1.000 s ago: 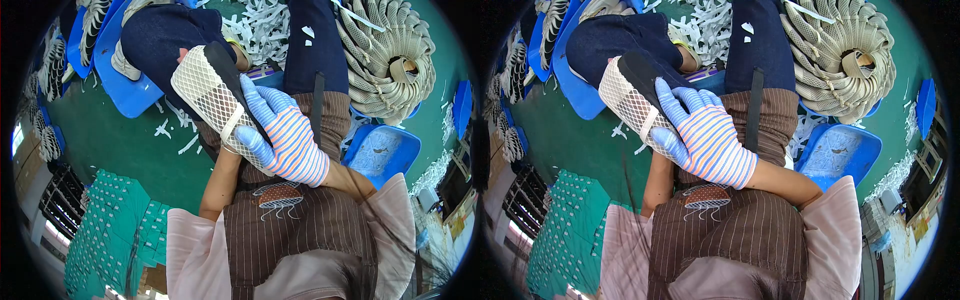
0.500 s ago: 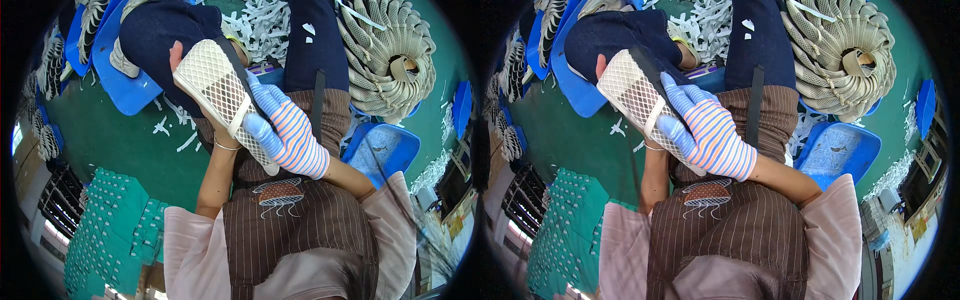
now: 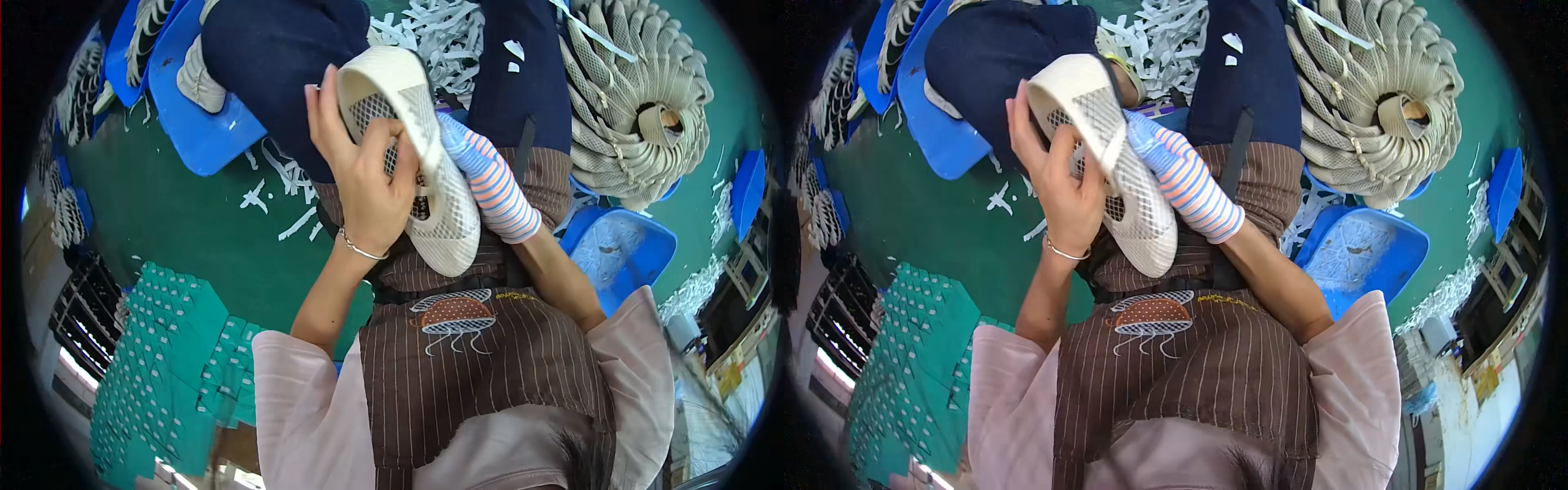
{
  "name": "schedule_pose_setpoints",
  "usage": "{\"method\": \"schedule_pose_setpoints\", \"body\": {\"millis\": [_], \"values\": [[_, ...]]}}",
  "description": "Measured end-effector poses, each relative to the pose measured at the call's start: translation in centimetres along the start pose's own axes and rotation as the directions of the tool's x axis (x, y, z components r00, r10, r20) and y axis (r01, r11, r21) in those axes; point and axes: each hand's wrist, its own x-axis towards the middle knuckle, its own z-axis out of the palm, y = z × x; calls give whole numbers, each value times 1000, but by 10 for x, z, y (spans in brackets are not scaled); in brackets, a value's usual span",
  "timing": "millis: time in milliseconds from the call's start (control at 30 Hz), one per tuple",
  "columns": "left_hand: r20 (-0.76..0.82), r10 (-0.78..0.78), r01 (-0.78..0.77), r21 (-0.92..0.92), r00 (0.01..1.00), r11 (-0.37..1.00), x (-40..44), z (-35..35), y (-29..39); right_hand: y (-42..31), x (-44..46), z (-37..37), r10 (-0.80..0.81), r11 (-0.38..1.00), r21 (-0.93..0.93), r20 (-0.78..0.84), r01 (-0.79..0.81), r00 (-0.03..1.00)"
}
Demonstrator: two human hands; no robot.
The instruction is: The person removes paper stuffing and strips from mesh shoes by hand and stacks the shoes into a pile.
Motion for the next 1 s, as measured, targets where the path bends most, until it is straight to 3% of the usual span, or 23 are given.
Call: {"method": "schedule_pose_setpoints", "body": {"millis": [200, 333, 500, 700, 867, 1000], "values": [[-152, -100, 92, -62, 983, 994, 3, 7, 25, 12, -2, -25, 166, 950, 253, 91, -184, 982], [-119, -170, 154, -134, 978, 979, 6, 11, 32, 8, -6, -24, 300, 922, 272, -57, -274, 952], [-144, -155, 139, -119, 977, 983, 3, 23, 25, 14, -5, -28, 133, 978, 166, -26, -127, 991], [-151, -124, 111, -94, 981, 989, 1, 27, 18, 14, -8, -23, 219, 965, 175, -112, -198, 969], [-90, -81, 64, -177, 993, 982, -2, 20, 16, 19, -6, -32, 242, 947, 239, -92, -215, 966], [142, -48, 93, -326, 989, 941, -11, -6, 18, 33, 2, -49, 275, 784, 570, 40, -248, 961]]}}
